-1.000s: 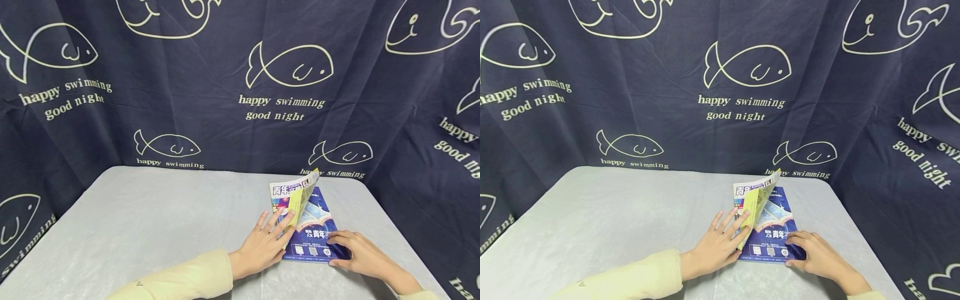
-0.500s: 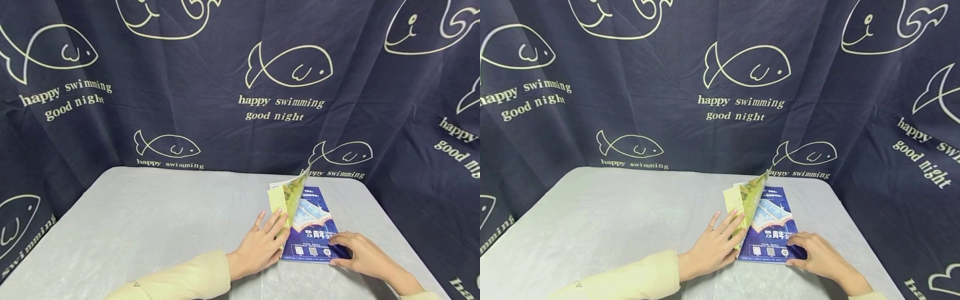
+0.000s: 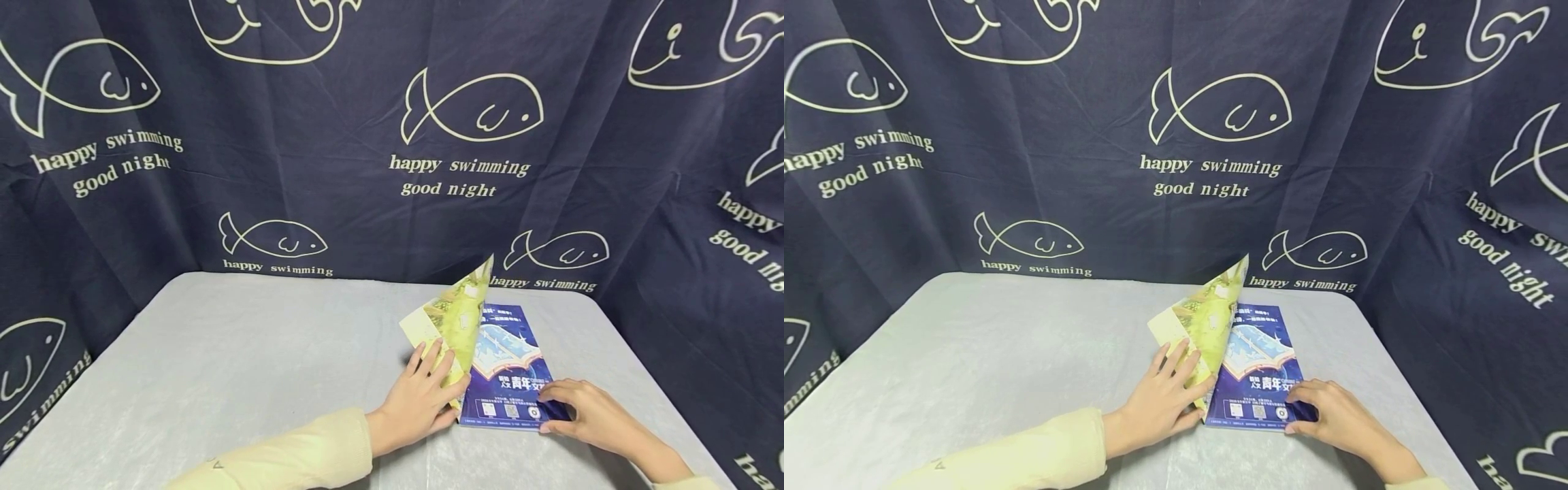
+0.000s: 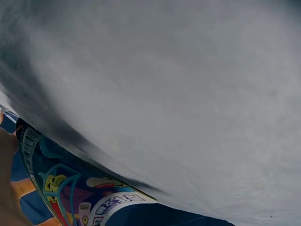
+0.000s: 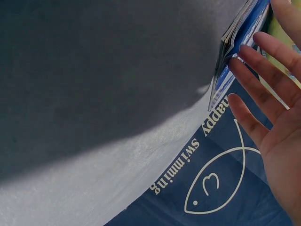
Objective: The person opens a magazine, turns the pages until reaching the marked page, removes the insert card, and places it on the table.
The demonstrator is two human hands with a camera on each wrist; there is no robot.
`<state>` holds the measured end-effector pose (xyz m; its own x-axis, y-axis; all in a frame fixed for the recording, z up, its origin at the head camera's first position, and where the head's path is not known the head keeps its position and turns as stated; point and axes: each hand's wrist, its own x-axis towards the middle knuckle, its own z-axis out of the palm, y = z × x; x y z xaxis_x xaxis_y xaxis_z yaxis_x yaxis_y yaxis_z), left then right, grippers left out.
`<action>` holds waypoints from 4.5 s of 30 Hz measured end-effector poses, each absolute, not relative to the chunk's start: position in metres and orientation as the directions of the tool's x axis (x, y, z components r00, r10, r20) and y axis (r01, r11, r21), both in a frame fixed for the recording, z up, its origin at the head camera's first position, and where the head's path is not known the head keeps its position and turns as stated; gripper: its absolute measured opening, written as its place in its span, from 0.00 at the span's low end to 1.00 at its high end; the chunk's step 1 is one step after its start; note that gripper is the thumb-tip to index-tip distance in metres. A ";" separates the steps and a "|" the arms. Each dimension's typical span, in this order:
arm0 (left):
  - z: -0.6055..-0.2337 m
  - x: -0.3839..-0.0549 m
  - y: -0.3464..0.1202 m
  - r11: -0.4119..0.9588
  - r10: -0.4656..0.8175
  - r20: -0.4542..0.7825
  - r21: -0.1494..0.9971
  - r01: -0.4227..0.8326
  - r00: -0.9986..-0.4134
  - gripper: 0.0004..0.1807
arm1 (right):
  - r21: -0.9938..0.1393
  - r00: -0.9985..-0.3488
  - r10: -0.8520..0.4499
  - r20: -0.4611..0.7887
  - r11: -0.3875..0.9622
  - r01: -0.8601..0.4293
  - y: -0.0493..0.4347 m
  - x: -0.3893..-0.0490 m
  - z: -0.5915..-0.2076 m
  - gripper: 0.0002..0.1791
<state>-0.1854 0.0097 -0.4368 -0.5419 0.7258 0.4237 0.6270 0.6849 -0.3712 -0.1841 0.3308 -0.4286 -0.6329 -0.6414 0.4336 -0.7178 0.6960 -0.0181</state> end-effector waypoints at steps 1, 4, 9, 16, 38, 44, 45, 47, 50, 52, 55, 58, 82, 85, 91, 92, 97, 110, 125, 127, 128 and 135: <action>-0.437 -0.185 0.009 0.687 0.724 0.424 -0.368 0.627 -0.545 0.28 | -0.017 -0.632 -0.642 0.434 0.696 -0.718 0.331 -0.184 -0.429 0.21; -0.438 -0.186 0.007 0.691 0.720 0.429 -0.370 0.621 -0.546 0.28 | -0.014 -0.627 -0.645 0.436 0.692 -0.722 0.331 -0.184 -0.428 0.20; -0.439 -0.187 0.007 0.690 0.721 0.437 -0.385 0.613 -0.537 0.29 | -0.013 -0.622 -0.649 0.438 0.687 -0.727 0.330 -0.184 -0.426 0.16; -0.438 -0.188 0.007 0.672 0.738 0.443 -0.410 0.617 -0.509 0.30 | -0.005 -0.627 -0.645 0.436 0.695 -0.719 0.330 -0.183 -0.424 0.16; -0.440 -0.189 0.000 0.676 0.735 0.344 -0.290 0.678 -0.585 0.30 | -0.066 -0.583 -0.618 0.527 0.654 -0.753 0.339 -0.188 -0.423 0.18; -0.443 -0.191 -0.003 0.651 0.756 0.350 -0.312 0.693 -0.553 0.32 | -0.055 -0.561 -0.622 0.546 0.641 -0.765 0.340 -0.192 -0.424 0.18; -0.443 -0.191 -0.003 0.647 0.760 0.343 -0.314 0.695 -0.553 0.32 | -0.054 -0.561 -0.622 0.547 0.642 -0.765 0.340 -0.192 -0.423 0.18; -0.443 -0.191 -0.003 0.642 0.765 0.321 -0.309 0.702 -0.559 0.31 | -0.049 -0.561 -0.622 0.546 0.645 -0.763 0.340 -0.192 -0.423 0.18; -0.444 -0.191 -0.004 0.641 0.766 0.290 -0.282 0.714 -0.573 0.29 | -0.043 -0.562 -0.621 0.546 0.650 -0.759 0.340 -0.193 -0.424 0.18; -0.444 -0.191 -0.005 0.642 0.765 0.279 -0.269 0.718 -0.580 0.28 | -0.043 -0.563 -0.620 0.547 0.651 -0.758 0.340 -0.193 -0.424 0.18; -0.445 -0.191 -0.007 0.642 0.766 0.276 -0.265 0.720 -0.581 0.28 | -0.045 -0.562 -0.615 0.553 0.651 -0.757 0.339 -0.194 -0.423 0.19; -0.446 -0.191 -0.007 0.635 0.772 0.277 -0.287 0.717 -0.572 0.28 | -0.047 -0.560 -0.612 0.559 0.651 -0.758 0.340 -0.194 -0.423 0.19; -0.444 -0.194 -0.004 0.614 0.789 0.231 -0.286 0.736 -0.569 0.27 | -0.048 -0.552 -0.582 0.597 0.661 -0.749 0.340 -0.199 -0.419 0.20; -0.443 -0.194 -0.003 0.613 0.790 0.225 -0.274 0.741 -0.570 0.27 | -0.062 -0.549 -0.574 0.608 0.654 -0.754 0.340 -0.200 -0.418 0.20; -0.445 -0.194 0.004 0.631 0.776 0.216 -0.244 0.737 -0.593 0.30 | -0.073 -0.551 -0.549 0.629 0.664 -0.744 0.338 -0.202 -0.415 0.20; -0.445 -0.194 0.005 0.636 0.771 0.211 -0.240 0.733 -0.600 0.31 | -0.073 -0.551 -0.544 0.632 0.667 -0.742 0.338 -0.202 -0.415 0.20; -0.443 -0.194 0.011 0.660 0.751 0.201 -0.233 0.714 -0.629 0.34 | -0.074 -0.539 -0.529 0.655 0.665 -0.743 0.335 -0.204 -0.412 0.20; -0.438 -0.193 0.025 0.690 0.722 0.178 -0.263 0.675 -0.669 0.35 | -0.092 -0.526 -0.509 0.682 0.654 -0.751 0.328 -0.205 -0.402 0.15; -0.439 -0.191 0.036 0.704 0.702 0.189 -0.327 0.631 -0.686 0.37 | -0.132 -0.554 -0.468 0.688 0.670 -0.730 0.325 -0.207 -0.400 0.10; -0.439 -0.191 0.037 0.707 0.699 0.195 -0.330 0.625 -0.688 0.37 | -0.137 -0.560 -0.466 0.685 0.672 -0.728 0.324 -0.207 -0.400 0.11; -0.439 -0.191 0.037 0.708 0.698 0.196 -0.331 0.623 -0.689 0.36 | -0.140 -0.563 -0.465 0.683 0.673 -0.726 0.324 -0.207 -0.400 0.11; -0.440 -0.190 0.040 0.710 0.691 0.175 -0.348 0.612 -0.702 0.37 | -0.140 -0.566 -0.458 0.686 0.679 -0.721 0.323 -0.206 -0.398 0.13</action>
<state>-0.1904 0.0401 -0.4395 -0.7016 0.6908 0.1747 0.6122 0.7098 -0.3484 -0.2061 0.3232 -0.3985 -0.5655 -0.4583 0.6857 -0.7206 0.6790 -0.1405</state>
